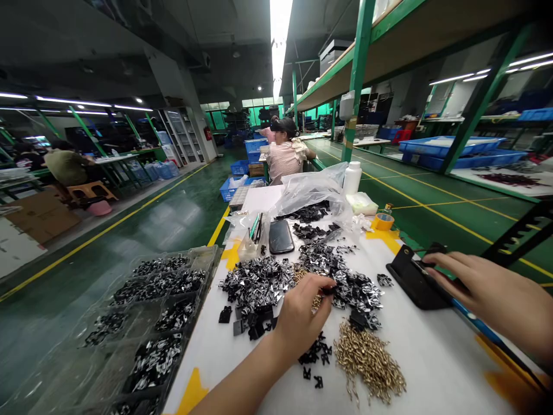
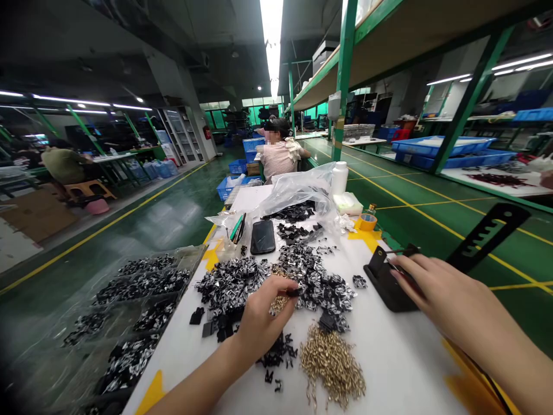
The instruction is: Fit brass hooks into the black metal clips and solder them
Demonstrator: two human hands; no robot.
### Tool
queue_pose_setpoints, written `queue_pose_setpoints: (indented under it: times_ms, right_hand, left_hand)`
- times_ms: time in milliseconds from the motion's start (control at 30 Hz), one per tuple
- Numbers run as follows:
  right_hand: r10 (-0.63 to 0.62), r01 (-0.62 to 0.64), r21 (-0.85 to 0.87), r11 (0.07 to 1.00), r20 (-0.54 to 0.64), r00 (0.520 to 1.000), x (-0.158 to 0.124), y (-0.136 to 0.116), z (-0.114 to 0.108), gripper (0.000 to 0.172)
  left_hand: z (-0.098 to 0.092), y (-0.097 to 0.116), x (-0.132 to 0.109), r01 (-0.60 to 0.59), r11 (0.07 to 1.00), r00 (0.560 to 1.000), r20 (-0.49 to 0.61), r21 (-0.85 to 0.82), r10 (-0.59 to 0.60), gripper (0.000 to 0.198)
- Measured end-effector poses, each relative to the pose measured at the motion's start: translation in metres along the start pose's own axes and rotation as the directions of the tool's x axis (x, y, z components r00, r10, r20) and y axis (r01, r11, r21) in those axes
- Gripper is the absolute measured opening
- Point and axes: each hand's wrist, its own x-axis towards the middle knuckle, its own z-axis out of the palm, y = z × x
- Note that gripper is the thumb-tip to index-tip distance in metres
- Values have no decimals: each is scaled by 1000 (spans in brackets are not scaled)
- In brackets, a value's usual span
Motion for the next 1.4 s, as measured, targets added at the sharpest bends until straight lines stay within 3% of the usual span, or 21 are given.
queue_pose_setpoints:
  times_ms: [100,233,367,533,633,767,867,1000,1167,1300,1400]
  right_hand:
    - [-47,48,-87,995,14,999,41,-45,-9,34]
    - [-90,92,115,989,-17,996,67,-80,15,24]
    - [-224,198,241,950,90,970,60,-97,47,17]
    - [-380,301,347,888,190,905,44,-121,53,15]
    - [-472,364,387,847,235,850,35,-135,53,14]
    - [-563,449,396,801,242,790,25,-147,63,12]
    - [-588,463,404,789,275,761,20,-151,70,9]
    - [-598,459,411,788,327,732,17,-156,73,7]
    - [-596,461,399,793,345,725,15,-159,77,9]
    - [-603,454,427,782,336,723,14,-159,77,9]
    - [-601,458,417,785,331,727,16,-159,75,9]
  left_hand:
    - [-2,1,2,65,998,998,-12,-9,-65,20]
    - [-5,-3,3,118,993,993,-35,28,-117,19]
    - [-7,-7,5,173,982,985,-27,78,-171,19]
    - [-10,-8,8,254,964,967,-12,82,-254,19]
    - [-13,-10,12,408,913,909,-86,-7,-407,19]
    - [-18,-18,15,575,758,776,-87,-309,-624,20]
    - [-18,-21,16,594,619,714,-18,-515,-700,24]
    - [-15,-16,16,586,497,670,37,-639,-742,26]
    - [-13,-11,15,566,492,690,53,-662,-722,21]
    - [-12,-10,14,552,589,748,39,-590,-662,19]
    - [-11,-9,14,557,640,769,36,-529,-639,15]
